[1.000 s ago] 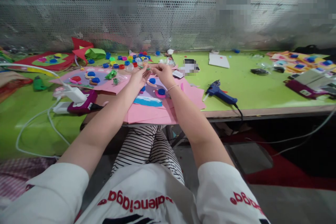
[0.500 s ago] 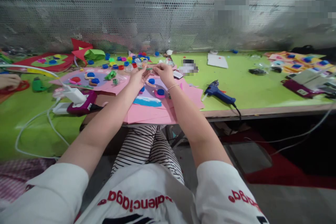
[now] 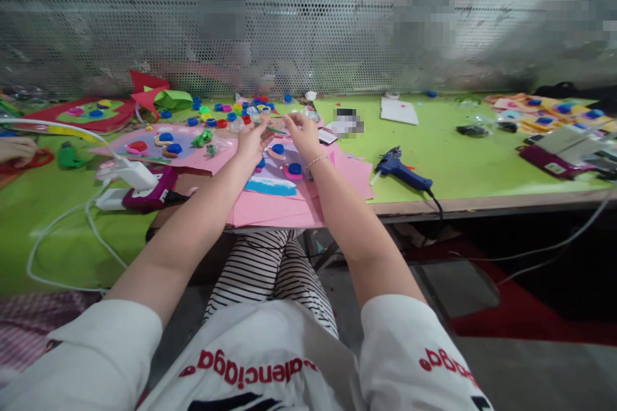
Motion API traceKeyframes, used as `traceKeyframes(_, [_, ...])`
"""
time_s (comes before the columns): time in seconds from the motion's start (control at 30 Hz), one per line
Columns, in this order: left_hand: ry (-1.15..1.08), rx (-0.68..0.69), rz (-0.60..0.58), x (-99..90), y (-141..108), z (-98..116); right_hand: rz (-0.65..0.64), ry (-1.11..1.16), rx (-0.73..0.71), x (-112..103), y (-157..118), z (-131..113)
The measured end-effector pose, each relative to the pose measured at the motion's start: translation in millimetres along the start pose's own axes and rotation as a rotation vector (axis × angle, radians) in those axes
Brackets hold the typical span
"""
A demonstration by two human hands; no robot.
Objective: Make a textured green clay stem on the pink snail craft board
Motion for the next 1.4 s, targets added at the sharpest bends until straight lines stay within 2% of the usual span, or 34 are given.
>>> traceKeyframes(0.1, [0.046,0.005,-0.076,5.4,-7.3,-1.9,0.137,-0.142,-0.159,-0.9,3.4,0.3])
traceKeyframes(0.2, [0.078,-0.02,-0.177,16.5,-21.1,-8.4,0.195,-0.186,-0.213,0.9,8.2,1.8])
traceKeyframes(0.37, [0.042,-0.053,-0.366,38.5,-49.6,-23.6,0.211,-0.136,-0.083,0.2,17.7,6.7])
traceKeyframes(0.47, [-0.017,-0.051,-0.437,46.6,-63.2,-27.0,0.208,-0.14,-0.022,-2.4,17.5,3.9])
traceKeyframes(0.53, [-0.058,-0.032,-0.464,49.8,-69.0,-24.5,0.166,-0.15,-0.043,-1.7,11.3,-4.5])
traceKeyframes(0.63, [-0.109,0.017,-0.47,51.7,-71.1,-12.9,0.029,-0.126,-0.151,6.0,-6.0,-25.2])
traceKeyframes(0.77, [-0.182,0.092,-0.406,47.8,-63.4,9.5,-0.106,-0.128,-0.31,21.9,-28.3,-51.4])
traceKeyframes(0.87, [-0.201,0.1,-0.382,43.9,-58.9,18.3,-0.161,-0.148,-0.367,27.5,-34.1,-59.3])
traceKeyframes(1.03, [-0.144,-0.08,-0.39,46.5,-67.4,6.6,-0.059,-0.202,-0.323,13.0,-19.9,-44.8])
traceKeyframes(1.13, [-0.112,-0.217,-0.464,49.0,-74.7,-3.5,0.061,-0.199,-0.25,-2.0,-1.2,-24.0])
traceKeyframes(1.27, [-0.072,-0.365,-0.574,47.6,-75.7,-12.4,0.192,-0.084,-0.15,-18.5,23.0,2.5])
traceKeyframes(1.33, [-0.038,-0.358,-0.589,46.5,-74.2,-16.3,0.225,-0.045,-0.123,-22.8,28.5,8.1])
traceKeyframes(1.4, [-0.028,-0.272,-0.58,46.7,-73.2,-19.2,0.149,-0.203,-0.156,-21.0,27.3,5.2])
Point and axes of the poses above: each hand's wrist, its own y-axis towards the middle knuckle, its own x-axis out of the palm, z = x × y, the point moved 1 cm from there along y, towards the middle knuckle, and after that the axes turned 14 degrees about -y, right-handed, at the moved point
